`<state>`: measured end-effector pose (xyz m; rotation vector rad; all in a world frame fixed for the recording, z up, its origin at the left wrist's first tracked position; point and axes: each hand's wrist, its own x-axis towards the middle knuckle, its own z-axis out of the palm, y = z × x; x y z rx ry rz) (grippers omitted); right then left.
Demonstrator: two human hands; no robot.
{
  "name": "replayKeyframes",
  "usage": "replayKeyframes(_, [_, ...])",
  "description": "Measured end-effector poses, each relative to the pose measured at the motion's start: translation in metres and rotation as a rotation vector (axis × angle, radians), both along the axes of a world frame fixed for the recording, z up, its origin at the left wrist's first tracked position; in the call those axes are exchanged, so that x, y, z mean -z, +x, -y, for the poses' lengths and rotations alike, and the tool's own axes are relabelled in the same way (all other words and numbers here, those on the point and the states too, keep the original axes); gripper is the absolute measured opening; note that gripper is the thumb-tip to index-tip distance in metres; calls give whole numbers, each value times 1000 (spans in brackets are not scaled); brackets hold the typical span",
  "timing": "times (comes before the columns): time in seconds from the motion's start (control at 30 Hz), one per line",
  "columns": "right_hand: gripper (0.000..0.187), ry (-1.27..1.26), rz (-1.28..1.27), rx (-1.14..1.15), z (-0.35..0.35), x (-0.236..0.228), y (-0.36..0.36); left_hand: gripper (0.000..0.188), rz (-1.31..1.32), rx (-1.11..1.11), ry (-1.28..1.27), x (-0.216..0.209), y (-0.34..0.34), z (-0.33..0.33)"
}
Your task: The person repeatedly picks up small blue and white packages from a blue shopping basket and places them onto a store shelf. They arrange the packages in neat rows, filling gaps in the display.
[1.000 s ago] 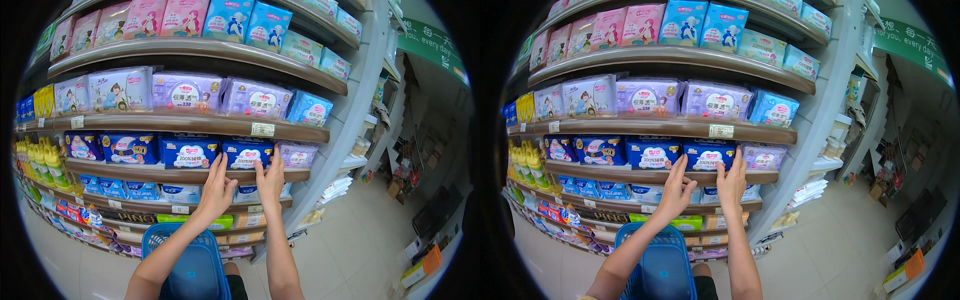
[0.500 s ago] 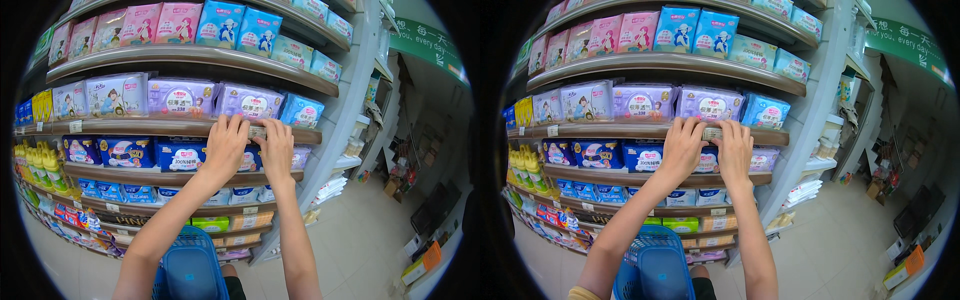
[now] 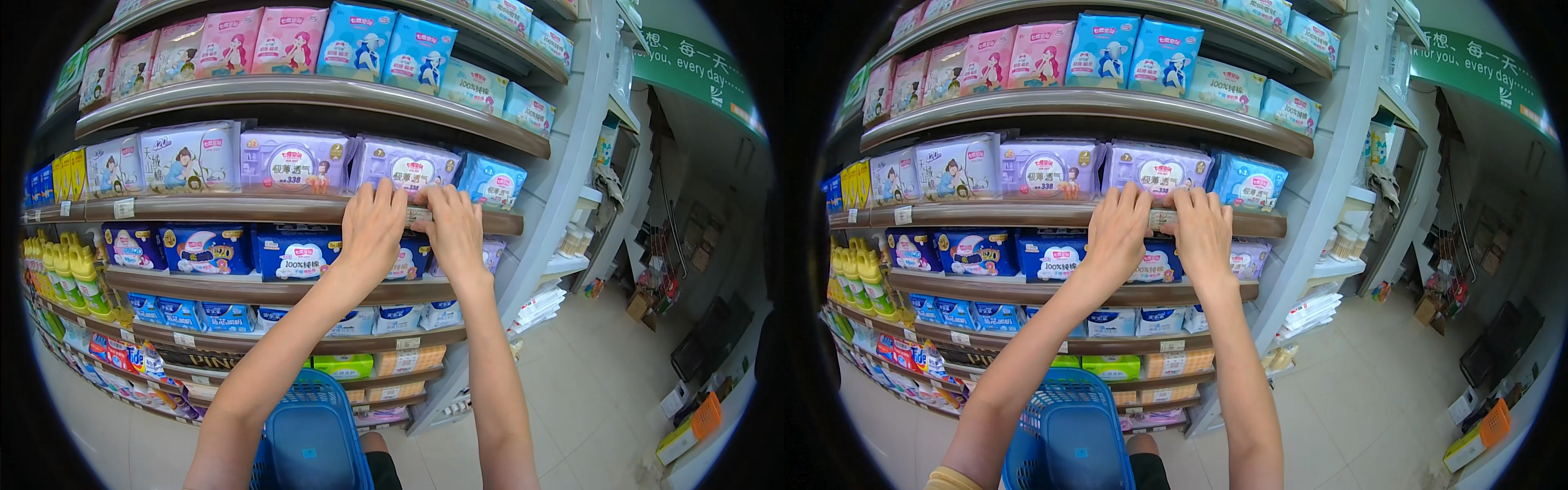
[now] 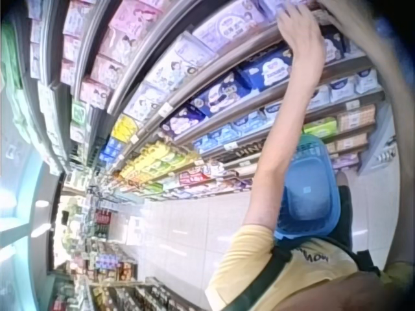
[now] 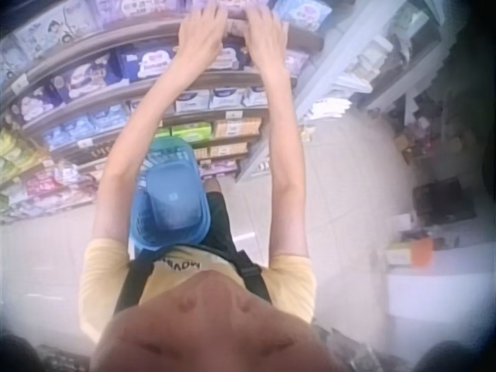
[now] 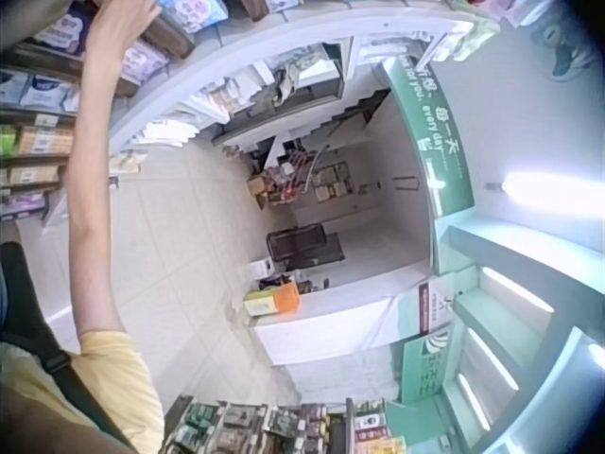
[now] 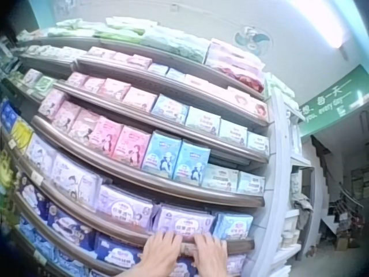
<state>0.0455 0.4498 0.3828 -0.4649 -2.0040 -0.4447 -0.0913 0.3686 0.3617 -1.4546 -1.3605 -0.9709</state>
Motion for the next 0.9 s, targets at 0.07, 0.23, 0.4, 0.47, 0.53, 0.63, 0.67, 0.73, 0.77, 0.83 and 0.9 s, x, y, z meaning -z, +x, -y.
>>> replayKeyframes(0.07, [29,17,5,-13,-4,0,0,46,6,-10,-5,0,1,-1])
replayKeyframes(0.23, [10,15,-22,-28,-10,-1,-5,46,0,-12,34,1,2,-2])
replayKeyframes(0.4, [5,-7,-70,-46,-14,1,-11,45,-9,-17,46,1,2,-2])
replayKeyframes(0.47, [5,-27,-82,-20,-12,0,-13,44,-17,-18,38,1,1,-1])
replayKeyframes(0.53, [5,-37,-89,18,-7,-3,-18,43,-23,-24,37,2,-1,0])
replayKeyframes(0.63, [5,-44,-112,39,-7,-2,-22,43,-24,-31,47,4,-2,-3])
replayKeyframes(0.67, [4,-41,-122,39,-7,-3,-24,42,-22,-35,54,4,-1,-4])
replayKeyframes(0.73, [6,-35,-126,16,-5,-5,-19,41,-18,-42,65,3,1,-6])
replayKeyframes(0.77, [6,-34,-129,1,-4,-5,-17,41,-18,-48,69,3,1,-6])
replayKeyframes(0.83, [7,-15,-119,-17,-2,-5,-16,39,-17,-53,73,3,0,-3])
replayKeyframes(0.9, [6,-40,-89,-3,-2,-5,-12,38,-18,-44,72,2,1,-1])
